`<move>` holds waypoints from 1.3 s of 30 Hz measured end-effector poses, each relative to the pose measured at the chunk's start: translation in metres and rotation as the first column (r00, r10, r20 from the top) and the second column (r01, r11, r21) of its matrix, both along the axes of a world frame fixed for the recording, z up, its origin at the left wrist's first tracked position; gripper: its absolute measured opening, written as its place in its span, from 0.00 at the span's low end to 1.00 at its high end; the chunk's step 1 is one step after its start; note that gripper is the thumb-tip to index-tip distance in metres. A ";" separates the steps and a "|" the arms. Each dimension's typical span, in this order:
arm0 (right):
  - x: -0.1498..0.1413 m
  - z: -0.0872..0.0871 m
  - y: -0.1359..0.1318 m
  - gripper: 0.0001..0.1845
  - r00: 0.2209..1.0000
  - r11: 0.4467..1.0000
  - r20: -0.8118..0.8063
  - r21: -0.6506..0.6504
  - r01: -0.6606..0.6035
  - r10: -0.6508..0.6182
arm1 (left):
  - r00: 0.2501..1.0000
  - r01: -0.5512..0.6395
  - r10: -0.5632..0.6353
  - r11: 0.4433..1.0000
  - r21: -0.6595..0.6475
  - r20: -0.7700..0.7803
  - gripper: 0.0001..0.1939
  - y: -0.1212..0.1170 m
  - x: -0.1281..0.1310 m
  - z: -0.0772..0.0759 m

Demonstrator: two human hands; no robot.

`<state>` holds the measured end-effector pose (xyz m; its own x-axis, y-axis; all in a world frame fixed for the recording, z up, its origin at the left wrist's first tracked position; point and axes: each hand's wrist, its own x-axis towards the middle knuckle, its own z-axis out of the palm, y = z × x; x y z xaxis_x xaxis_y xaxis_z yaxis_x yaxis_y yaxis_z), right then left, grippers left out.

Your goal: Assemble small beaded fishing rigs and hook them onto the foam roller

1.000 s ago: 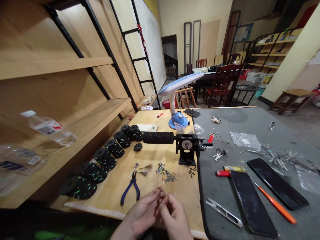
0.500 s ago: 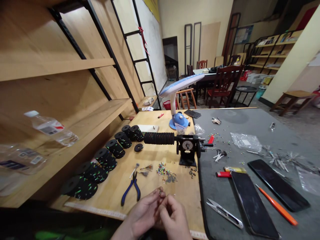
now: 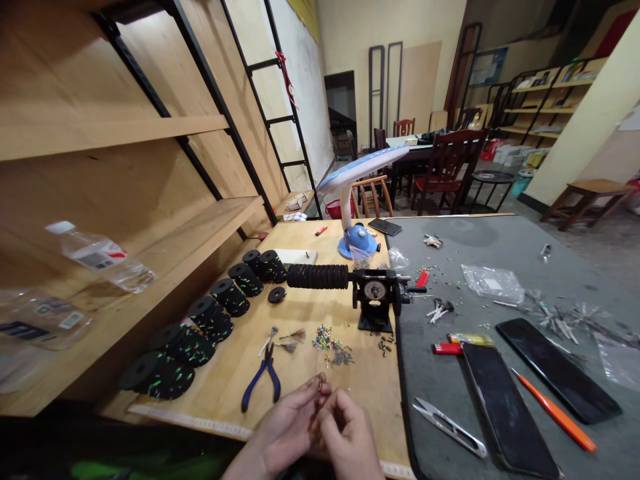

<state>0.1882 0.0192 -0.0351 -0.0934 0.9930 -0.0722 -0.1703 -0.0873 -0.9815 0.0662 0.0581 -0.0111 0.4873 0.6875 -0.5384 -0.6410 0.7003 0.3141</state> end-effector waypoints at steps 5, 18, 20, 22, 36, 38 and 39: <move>-0.002 -0.003 0.000 0.21 1.000 1.000 0.002 -0.008 -0.004 0.004 | 1.000 -0.014 0.013 1.000 -0.023 -0.007 0.03 0.000 0.000 -0.001; 0.002 0.010 0.002 0.17 0.999 1.000 0.051 -0.011 -0.009 0.010 | 0.999 -0.001 0.003 0.999 0.042 -0.036 0.06 -0.002 0.002 0.001; 0.002 0.010 0.002 0.17 0.999 1.000 0.050 -0.013 -0.012 0.012 | 0.999 0.004 -0.002 0.999 0.054 -0.044 0.06 -0.002 0.002 0.001; 0.002 0.009 0.002 0.17 0.999 1.000 0.043 -0.011 -0.003 0.004 | 0.999 0.010 -0.007 0.998 0.067 -0.047 0.06 -0.002 0.002 0.001; 0.004 0.020 0.006 0.24 0.999 0.997 -0.044 -0.073 -0.025 0.022 | 0.990 0.069 -0.030 0.957 0.283 -0.141 0.14 -0.005 0.005 0.005; 0.004 0.019 0.008 0.26 0.998 0.994 -0.061 -0.106 -0.024 0.018 | 0.984 0.086 -0.027 0.935 0.343 -0.173 0.14 -0.006 0.006 0.005; 0.004 0.019 0.010 0.27 0.997 0.992 -0.073 -0.122 -0.023 0.014 | 0.982 0.085 -0.015 0.927 0.366 -0.189 0.14 -0.006 0.007 0.004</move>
<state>0.1925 0.0290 -0.0161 -0.1211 0.9751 -0.1860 -0.2372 -0.2104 -0.9484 0.0732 0.0521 -0.0070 0.4455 0.8319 -0.3309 -0.5165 0.5407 0.6640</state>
